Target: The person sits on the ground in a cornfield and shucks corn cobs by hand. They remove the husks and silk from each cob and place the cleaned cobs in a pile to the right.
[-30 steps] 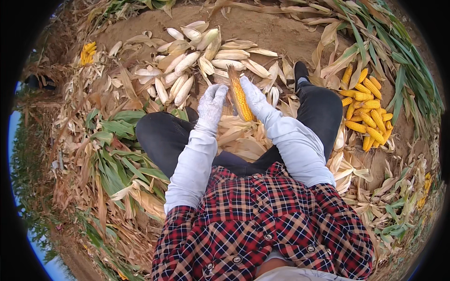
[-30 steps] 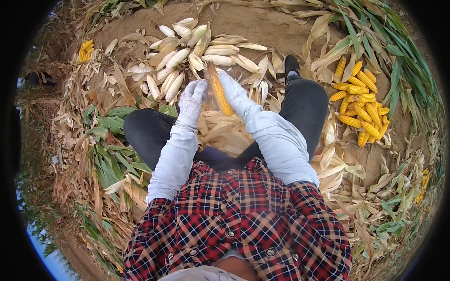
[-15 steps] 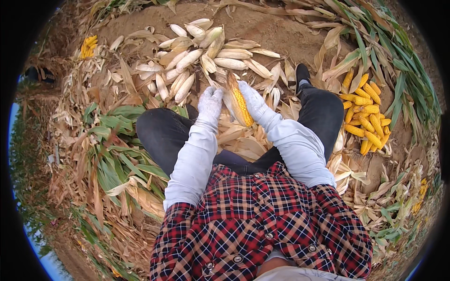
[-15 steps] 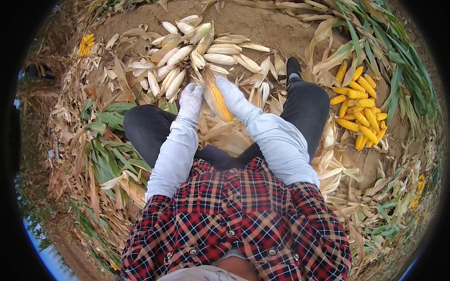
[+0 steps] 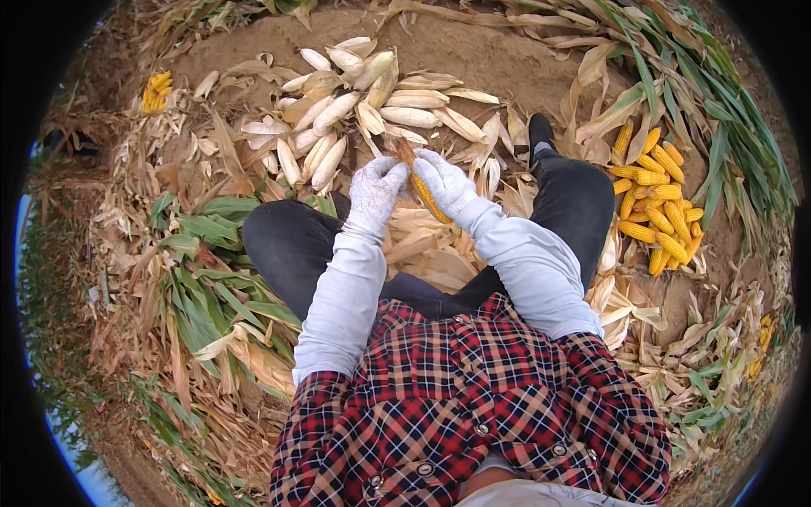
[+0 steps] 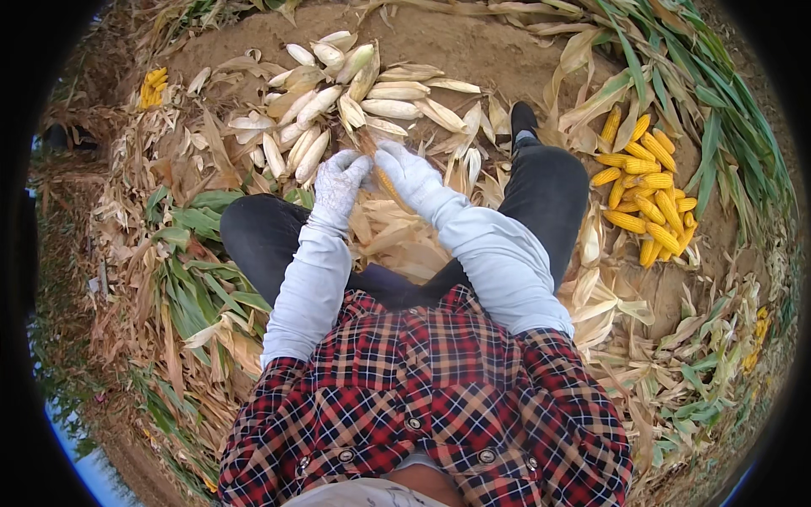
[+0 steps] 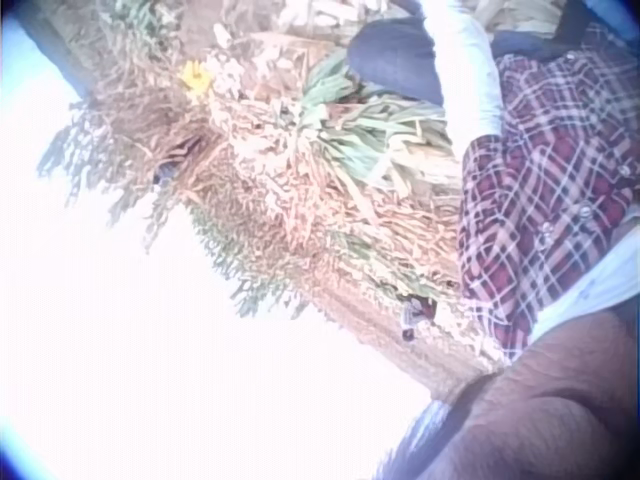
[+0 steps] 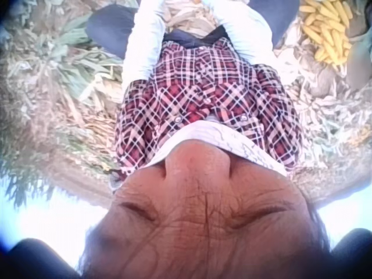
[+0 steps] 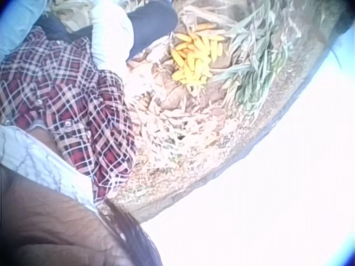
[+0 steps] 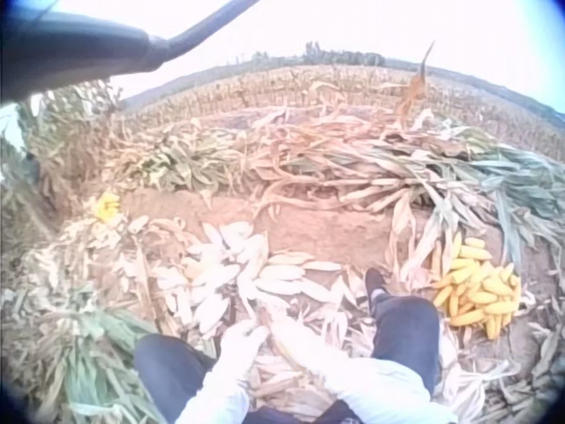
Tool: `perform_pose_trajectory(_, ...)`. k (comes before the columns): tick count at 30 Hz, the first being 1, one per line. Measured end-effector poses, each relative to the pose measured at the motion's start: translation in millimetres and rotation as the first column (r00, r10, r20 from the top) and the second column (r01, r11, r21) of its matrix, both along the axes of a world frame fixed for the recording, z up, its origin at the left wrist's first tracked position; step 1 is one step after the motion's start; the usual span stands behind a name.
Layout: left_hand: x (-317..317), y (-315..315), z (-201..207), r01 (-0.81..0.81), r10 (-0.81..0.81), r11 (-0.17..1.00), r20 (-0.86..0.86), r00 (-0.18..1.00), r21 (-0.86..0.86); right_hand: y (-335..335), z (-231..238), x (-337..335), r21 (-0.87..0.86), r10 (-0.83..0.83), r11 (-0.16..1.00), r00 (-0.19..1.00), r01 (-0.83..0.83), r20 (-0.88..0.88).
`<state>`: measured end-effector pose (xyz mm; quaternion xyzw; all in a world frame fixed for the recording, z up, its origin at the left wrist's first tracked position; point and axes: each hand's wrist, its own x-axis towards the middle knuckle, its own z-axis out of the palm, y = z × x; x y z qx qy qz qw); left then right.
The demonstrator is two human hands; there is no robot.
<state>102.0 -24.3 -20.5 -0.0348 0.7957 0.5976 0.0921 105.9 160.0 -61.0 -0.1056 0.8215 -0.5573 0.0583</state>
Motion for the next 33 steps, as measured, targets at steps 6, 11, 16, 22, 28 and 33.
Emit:
perform_pose_trajectory(6, 3, -2, -4, -0.03, 0.032, 0.997, 0.027, 0.999, -0.066, -3, 20, 5, 0.186, 0.034, 0.981, 0.995, -0.051, 0.097)
perform_pose_trajectory(11, 2, 12, -4, -0.18, 0.157, 0.968, 0.14, 0.978, 0.175, -13, -15, 5, -0.198, -0.079, 0.978, 0.995, 0.065, -0.062)
perform_pose_trajectory(16, 4, 8, -22, -0.354, 0.132, 0.672, 0.365, 0.922, 0.65, -15, 8, -3, -0.762, 0.237, 0.554, 0.814, 0.335, 0.53)
perform_pose_trajectory(22, 6, 4, -27, -0.444, 0.093, 0.596, 0.492, 0.866, 0.669, -13, 8, -3, -0.807, 0.349, 0.46, 0.76, 0.371, 0.548)
perform_pose_trajectory(28, 10, 15, -5, -0.431, 0.119, 0.503, 0.434, 0.893, 0.749, -9, 15, -5, -0.869, 0.322, 0.322, 0.819, 0.376, 0.474)
perform_pose_trajectory(33, 6, 13, -21, -0.437, 0.149, 0.463, 0.419, 0.896, 0.771, -10, 22, 1, -0.57, 0.111, 0.809, 0.917, 0.141, 0.384)
